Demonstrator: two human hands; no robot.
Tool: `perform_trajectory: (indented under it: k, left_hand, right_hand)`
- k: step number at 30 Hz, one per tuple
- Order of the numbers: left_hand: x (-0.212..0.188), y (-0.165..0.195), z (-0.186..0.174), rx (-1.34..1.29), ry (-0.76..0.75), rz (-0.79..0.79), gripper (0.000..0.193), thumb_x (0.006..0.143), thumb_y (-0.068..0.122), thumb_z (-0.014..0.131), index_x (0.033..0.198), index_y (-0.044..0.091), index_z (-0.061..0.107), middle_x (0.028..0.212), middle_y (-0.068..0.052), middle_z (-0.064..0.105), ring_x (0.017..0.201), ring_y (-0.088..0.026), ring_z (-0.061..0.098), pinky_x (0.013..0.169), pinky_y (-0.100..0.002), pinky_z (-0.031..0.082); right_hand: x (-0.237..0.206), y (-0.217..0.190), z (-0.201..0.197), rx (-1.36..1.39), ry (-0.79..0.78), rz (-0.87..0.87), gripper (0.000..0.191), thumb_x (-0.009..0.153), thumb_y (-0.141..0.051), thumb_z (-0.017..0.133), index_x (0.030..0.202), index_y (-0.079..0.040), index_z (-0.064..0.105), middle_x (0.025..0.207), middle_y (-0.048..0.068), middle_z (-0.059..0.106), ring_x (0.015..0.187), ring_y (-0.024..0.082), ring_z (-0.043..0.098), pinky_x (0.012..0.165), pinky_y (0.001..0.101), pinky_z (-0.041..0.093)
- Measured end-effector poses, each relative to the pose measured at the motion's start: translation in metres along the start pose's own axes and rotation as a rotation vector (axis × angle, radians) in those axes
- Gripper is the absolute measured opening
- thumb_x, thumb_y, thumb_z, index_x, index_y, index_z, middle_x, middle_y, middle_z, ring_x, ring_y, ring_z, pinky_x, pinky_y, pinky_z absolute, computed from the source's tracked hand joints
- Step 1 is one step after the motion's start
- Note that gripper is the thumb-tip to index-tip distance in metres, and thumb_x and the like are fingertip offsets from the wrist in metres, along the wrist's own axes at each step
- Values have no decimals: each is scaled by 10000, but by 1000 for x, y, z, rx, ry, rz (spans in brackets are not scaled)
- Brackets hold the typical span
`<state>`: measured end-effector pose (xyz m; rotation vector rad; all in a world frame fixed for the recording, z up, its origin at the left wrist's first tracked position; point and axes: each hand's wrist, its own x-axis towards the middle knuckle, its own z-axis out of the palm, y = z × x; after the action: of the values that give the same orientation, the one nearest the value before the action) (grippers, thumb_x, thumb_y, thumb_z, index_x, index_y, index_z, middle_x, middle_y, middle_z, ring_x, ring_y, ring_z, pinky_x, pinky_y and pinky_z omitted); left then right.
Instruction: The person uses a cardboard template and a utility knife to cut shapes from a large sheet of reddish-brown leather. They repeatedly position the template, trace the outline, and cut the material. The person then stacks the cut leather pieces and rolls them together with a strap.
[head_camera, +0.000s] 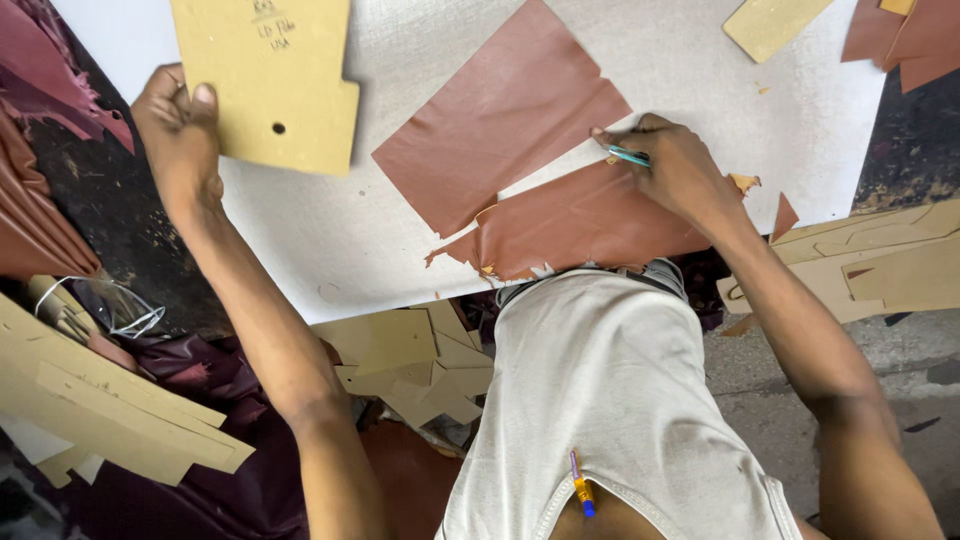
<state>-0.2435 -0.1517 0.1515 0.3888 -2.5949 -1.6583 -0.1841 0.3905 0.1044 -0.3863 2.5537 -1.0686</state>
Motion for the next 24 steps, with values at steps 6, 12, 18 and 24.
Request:
perform_trajectory:
  k: [6, 12, 18, 24]
  left_hand:
    - [-54, 24, 73, 78, -200, -94, 279, 1009, -6, 570, 1209, 68, 751, 1050, -108, 796, 850, -144, 735, 797, -332, 598]
    - [-57, 13, 158, 193, -248, -36, 330, 1000, -9, 602, 1292, 88, 720, 1228, -97, 744, 1101, -223, 723, 988, -324, 550]
    - [-81, -5, 118, 468, -283, 251, 610, 969, -68, 635, 1540, 128, 547, 1534, -95, 530, 1420, -290, 477, 1246, -385, 381]
    - [-108, -27, 100, 453, -319, 259, 599, 916, -45, 712, 1482, 84, 566, 1502, -124, 578, 1395, -317, 514, 1217, -405, 398]
  right_hand:
    - [-15, 17, -3, 481, 203, 323, 278, 1139, -184, 559, 1368, -140, 710, 908, 59, 650, 743, 95, 595, 622, 307, 481]
    - [-2, 21, 20, 224, 416, 69, 429, 891, -55, 866, 1301, -44, 744, 930, 81, 616, 744, 135, 529, 650, 275, 437]
    - [5, 27, 30, 262, 444, -15, 370, 904, 1, 858, 1260, -39, 767, 1009, 78, 657, 843, 144, 598, 730, 281, 493]
    - [3, 28, 32, 269, 451, -15, 238, 933, 58, 834, 1151, -34, 806, 999, 89, 687, 813, 146, 625, 671, 286, 481]
